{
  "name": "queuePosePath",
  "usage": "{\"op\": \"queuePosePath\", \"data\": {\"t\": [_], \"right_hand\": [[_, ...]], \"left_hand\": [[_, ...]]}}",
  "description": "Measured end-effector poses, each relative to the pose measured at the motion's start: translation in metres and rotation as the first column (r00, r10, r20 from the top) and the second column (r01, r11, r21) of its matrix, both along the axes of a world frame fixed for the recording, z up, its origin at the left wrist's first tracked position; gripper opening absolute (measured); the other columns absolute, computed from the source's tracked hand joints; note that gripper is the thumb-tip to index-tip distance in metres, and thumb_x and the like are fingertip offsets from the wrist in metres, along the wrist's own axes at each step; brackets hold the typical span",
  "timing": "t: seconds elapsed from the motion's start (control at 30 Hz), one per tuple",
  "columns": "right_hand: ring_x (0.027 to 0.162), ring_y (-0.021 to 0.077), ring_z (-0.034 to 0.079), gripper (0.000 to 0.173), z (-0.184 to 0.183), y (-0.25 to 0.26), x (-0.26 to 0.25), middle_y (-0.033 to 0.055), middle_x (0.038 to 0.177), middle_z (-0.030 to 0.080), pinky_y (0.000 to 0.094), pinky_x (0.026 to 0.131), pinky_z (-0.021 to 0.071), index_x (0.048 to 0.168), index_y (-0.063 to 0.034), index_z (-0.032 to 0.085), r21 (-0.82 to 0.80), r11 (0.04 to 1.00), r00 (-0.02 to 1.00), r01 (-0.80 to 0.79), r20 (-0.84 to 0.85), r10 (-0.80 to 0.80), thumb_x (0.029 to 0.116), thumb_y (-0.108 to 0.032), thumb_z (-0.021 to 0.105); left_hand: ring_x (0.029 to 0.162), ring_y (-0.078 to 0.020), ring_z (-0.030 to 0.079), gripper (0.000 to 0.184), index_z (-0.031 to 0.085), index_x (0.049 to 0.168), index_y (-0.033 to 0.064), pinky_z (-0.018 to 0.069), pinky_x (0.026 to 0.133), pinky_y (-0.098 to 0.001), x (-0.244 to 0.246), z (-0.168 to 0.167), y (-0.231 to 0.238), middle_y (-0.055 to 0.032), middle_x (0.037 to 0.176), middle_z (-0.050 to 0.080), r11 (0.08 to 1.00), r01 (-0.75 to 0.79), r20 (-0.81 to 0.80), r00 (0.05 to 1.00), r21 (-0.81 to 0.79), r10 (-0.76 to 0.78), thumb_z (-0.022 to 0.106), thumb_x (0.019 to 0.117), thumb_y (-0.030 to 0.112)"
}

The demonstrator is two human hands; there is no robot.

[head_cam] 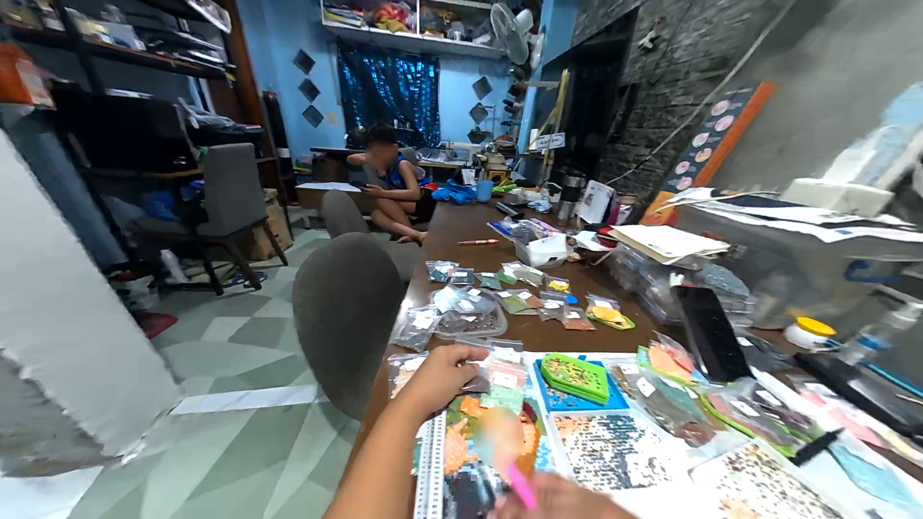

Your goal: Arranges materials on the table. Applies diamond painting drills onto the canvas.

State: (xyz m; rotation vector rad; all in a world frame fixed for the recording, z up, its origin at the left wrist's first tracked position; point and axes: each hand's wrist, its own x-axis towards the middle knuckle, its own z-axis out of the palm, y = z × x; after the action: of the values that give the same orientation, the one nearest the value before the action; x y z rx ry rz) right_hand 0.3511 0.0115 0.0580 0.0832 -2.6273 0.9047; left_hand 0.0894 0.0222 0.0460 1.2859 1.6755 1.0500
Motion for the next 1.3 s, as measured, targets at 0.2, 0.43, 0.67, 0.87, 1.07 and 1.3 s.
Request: {"op": "queuePosePath", "data": {"t": [0.2,0.43,0.67,0.87,1.07,1.3], "right_hand": [[0.075,0.0003,0.070,0.037,0.041,0.085,0.062,-0.0092,0.085,0.074,0.0197,0.072,0.0594,0.117,-0.0250,0.074,-0.397,0.875,0.859,0.278,-0.305,-0.412,0.1041,-0.049,0.050],[0.062,-0.0065,0.055,0.030,0.010,0.104,0.094,-0.0153,0.071,0.061,0.0134,0.059,0.0478,0.087,-0.0151,0.067,-0.396,0.694,0.705,0.602,-0.146,-0.694,0.1056,-0.029,0.048],[0.063,-0.0075,0.055,0.032,-0.001,0.100,0.092,-0.0094,0.070,0.059,0.0124,0.059,0.0480,0.090,-0.0068,0.067,-0.256,0.789,0.778,0.558,-0.169,-0.605,0.1046,-0.033,0.056],[0.061,-0.0081,0.054,0.031,-0.002,0.101,0.095,-0.0098,0.068,0.059,0.0114,0.058,0.0465,0.089,-0.0073,0.068,-0.243,0.768,0.771,0.592,-0.106,-0.628,0.1039,-0.031,0.056],[0.060,-0.0086,0.052,0.030,0.000,0.102,0.099,-0.0118,0.067,0.057,0.0107,0.056,0.0443,0.087,-0.0097,0.067,-0.263,0.755,0.773,0.600,-0.053,-0.633,0.1035,-0.032,0.057],[0.059,-0.0089,0.052,0.030,0.003,0.104,0.102,-0.0128,0.065,0.056,0.0109,0.055,0.0439,0.083,-0.0113,0.067,-0.253,0.751,0.776,0.610,0.002,-0.630,0.1023,-0.033,0.058]], "left_hand": [[0.104,-0.0138,0.065,0.026,0.068,0.126,0.0053,0.0522,0.093,-0.0343,-0.005,-0.006,0.001,-0.0092,0.122,0.067,0.999,-0.029,-0.033,0.999,0.014,0.029,0.057,0.1032,0.010],[0.095,-0.0110,0.065,0.024,0.069,0.124,0.0060,0.0517,0.084,-0.0310,-0.006,-0.009,0.002,-0.0071,0.118,0.070,0.998,-0.058,-0.055,0.997,0.009,0.058,0.057,0.1023,0.007],[0.084,-0.0073,0.064,0.024,0.070,0.121,0.0077,0.0517,0.075,-0.0272,-0.009,-0.015,0.001,-0.0040,0.109,0.072,0.996,-0.085,-0.053,0.995,0.032,0.086,0.058,0.1008,0.005],[0.084,-0.0074,0.065,0.023,0.071,0.120,0.0084,0.0528,0.076,-0.0270,-0.011,-0.018,0.002,-0.0032,0.108,0.073,0.994,-0.098,-0.043,0.994,0.043,0.100,0.059,0.1001,0.005],[0.084,-0.0077,0.066,0.023,0.072,0.118,0.0080,0.0534,0.076,-0.0269,-0.011,-0.019,0.002,-0.0033,0.107,0.073,0.993,-0.110,-0.043,0.993,0.045,0.112,0.060,0.0994,0.004],[0.080,-0.0064,0.065,0.023,0.073,0.117,0.0091,0.0520,0.073,-0.0256,-0.011,-0.018,0.002,-0.0021,0.103,0.073,0.993,-0.107,-0.062,0.992,0.049,0.110,0.060,0.0993,0.004]]}}
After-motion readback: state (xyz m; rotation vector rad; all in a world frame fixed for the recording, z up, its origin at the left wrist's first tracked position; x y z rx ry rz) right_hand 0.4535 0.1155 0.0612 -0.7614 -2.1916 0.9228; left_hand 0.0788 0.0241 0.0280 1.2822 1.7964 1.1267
